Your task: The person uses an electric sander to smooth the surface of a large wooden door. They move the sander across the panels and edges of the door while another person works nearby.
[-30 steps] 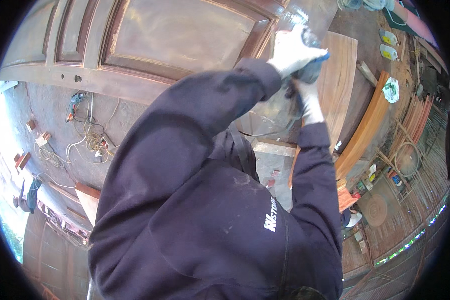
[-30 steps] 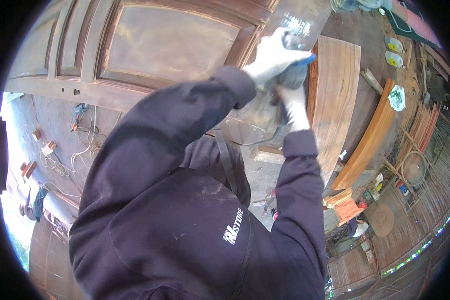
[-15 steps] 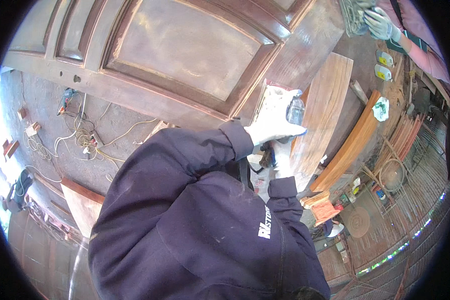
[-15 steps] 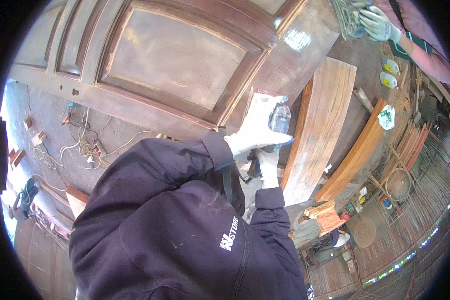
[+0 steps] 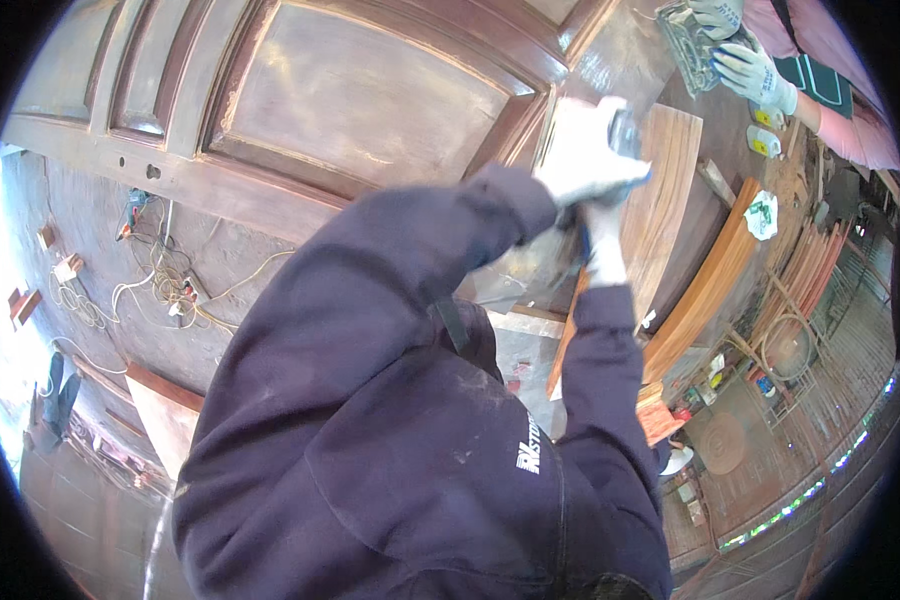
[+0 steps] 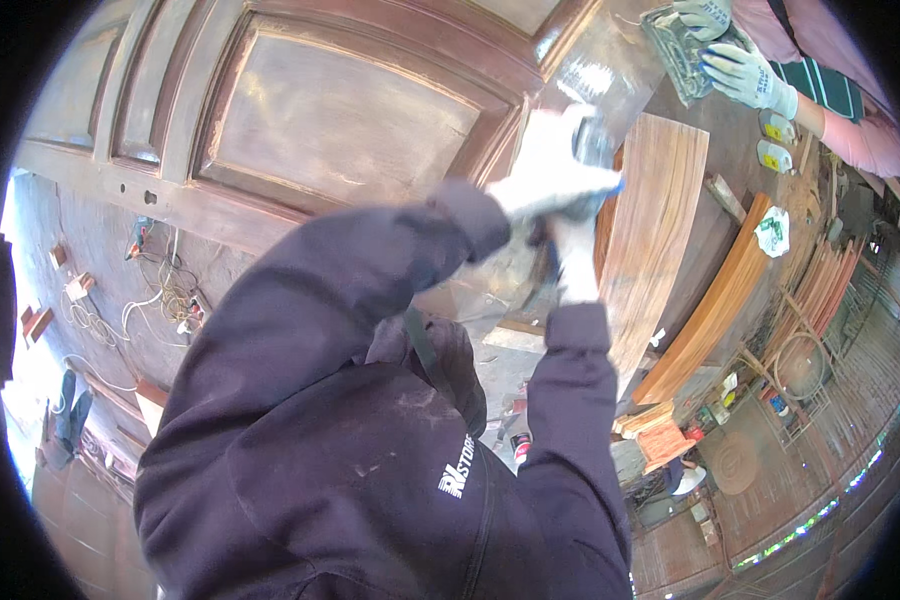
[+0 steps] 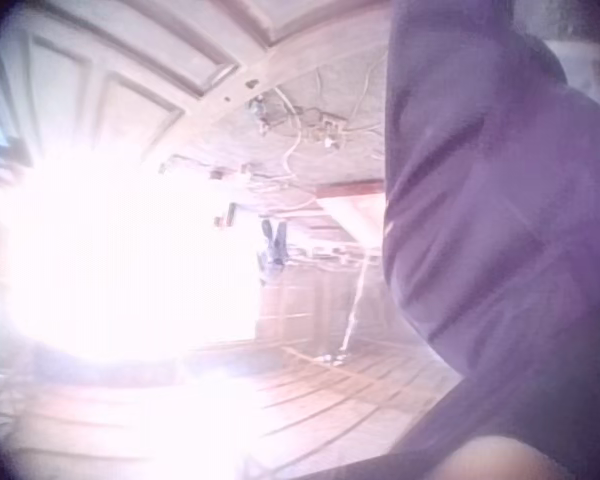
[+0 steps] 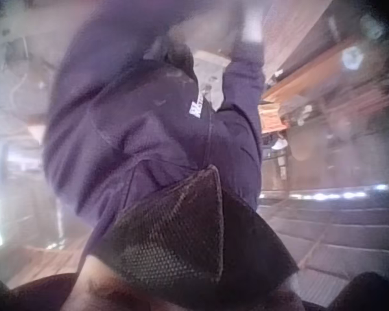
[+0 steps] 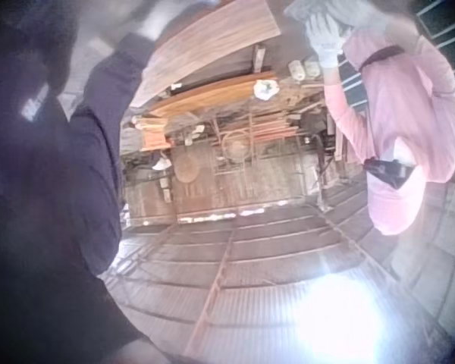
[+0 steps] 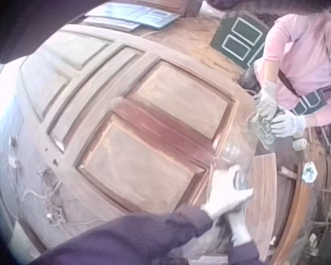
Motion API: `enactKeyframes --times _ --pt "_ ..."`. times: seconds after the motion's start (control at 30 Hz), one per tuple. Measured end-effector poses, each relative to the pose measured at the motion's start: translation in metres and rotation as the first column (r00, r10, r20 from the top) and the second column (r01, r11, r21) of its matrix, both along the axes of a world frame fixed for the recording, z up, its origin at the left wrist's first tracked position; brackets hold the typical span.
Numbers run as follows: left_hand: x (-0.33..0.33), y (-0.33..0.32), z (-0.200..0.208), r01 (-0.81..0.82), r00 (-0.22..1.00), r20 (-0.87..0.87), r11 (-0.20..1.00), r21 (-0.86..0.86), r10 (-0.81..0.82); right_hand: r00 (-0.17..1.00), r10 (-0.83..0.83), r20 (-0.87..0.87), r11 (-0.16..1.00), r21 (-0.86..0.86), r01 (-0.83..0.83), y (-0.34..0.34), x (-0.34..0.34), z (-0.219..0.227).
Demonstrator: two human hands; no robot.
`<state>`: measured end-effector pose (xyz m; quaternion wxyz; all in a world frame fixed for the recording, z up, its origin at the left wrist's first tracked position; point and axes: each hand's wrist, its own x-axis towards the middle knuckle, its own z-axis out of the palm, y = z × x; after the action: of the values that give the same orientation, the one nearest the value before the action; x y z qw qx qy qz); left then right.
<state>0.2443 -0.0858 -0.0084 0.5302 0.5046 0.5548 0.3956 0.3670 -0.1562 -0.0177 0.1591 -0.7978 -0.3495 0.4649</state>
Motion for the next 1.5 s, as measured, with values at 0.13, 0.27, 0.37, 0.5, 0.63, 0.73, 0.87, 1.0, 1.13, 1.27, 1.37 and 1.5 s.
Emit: enactKeyframes --times 0.13,0.27,0.37,0.5,0.63,0.73,0.87,1.0,1.13,1.27,1.37,1.5 --pt "-0.002 -0.082 -0.006 -0.047 0.999 -0.017 0.998 0.048 0.048 0.986 -0.144 -0.080 0.965 -0.232 0.122 -0.089 0.002 0.016" --pt "-0.005 -0.058 0.003 0.018 0.998 0.066 0.993 -0.115 -0.010 0.998 -0.058 0.012 0.974 -0.220 0.059 -0.065 0.010 0.003" --pt "0.001 0.003 0.003 0.087 0.996 0.046 0.990 -0.111 -0.083 0.997 0.000 -0.072 0.997 -0.072 -0.005 -0.002 0.022 -0.009" --pt "0.011 0.064 -0.010 0.033 0.998 0.056 0.998 0.044 -0.035 0.996 0.001 -0.090 0.998 0.058 0.004 0.075 0.035 -0.024" --pt "0.013 0.041 -0.013 0.063 0.996 -0.067 0.997 -0.036 -0.065 1.000 0.021 -0.013 0.999 -0.048 -0.021 0.039 0.019 -0.008" --pt "0.002 -0.020 -0.007 0.164 0.966 -0.199 0.986 -0.032 -0.167 0.999 -0.001 -0.036 1.000 -0.031 0.000 -0.057 0.012 0.002" --pt "-0.029 -0.100 0.017 0.364 0.875 -0.285 0.920 -0.143 -0.390 1.000 -0.022 0.022 0.987 -0.161 0.025 -0.181 -0.021 0.007" --pt "-0.048 -0.139 0.026 0.516 0.790 -0.266 0.833 -0.199 -0.553 0.995 0.060 0.075 0.995 -0.086 -0.054 -0.227 -0.055 0.025" --pt "-0.032 -0.100 0.015 0.439 0.821 -0.227 0.833 -0.336 -0.524 0.994 0.066 0.091 0.992 -0.113 -0.055 -0.180 -0.052 0.024" --pt "0.020 -0.017 -0.012 0.442 0.874 -0.213 0.897 -0.021 -0.436 0.979 0.002 0.203 1.000 -0.011 0.000 -0.094 -0.015 0.028" --pt "0.062 0.038 -0.007 0.453 0.886 -0.151 0.889 0.071 -0.439 0.992 -0.069 0.102 0.993 0.097 0.059 -0.040 0.027 0.025" --pt "0.103 0.044 -0.021 0.224 0.974 0.000 0.967 0.122 -0.225 0.977 -0.200 0.069 0.972 0.142 0.189 -0.044 0.043 -0.001"
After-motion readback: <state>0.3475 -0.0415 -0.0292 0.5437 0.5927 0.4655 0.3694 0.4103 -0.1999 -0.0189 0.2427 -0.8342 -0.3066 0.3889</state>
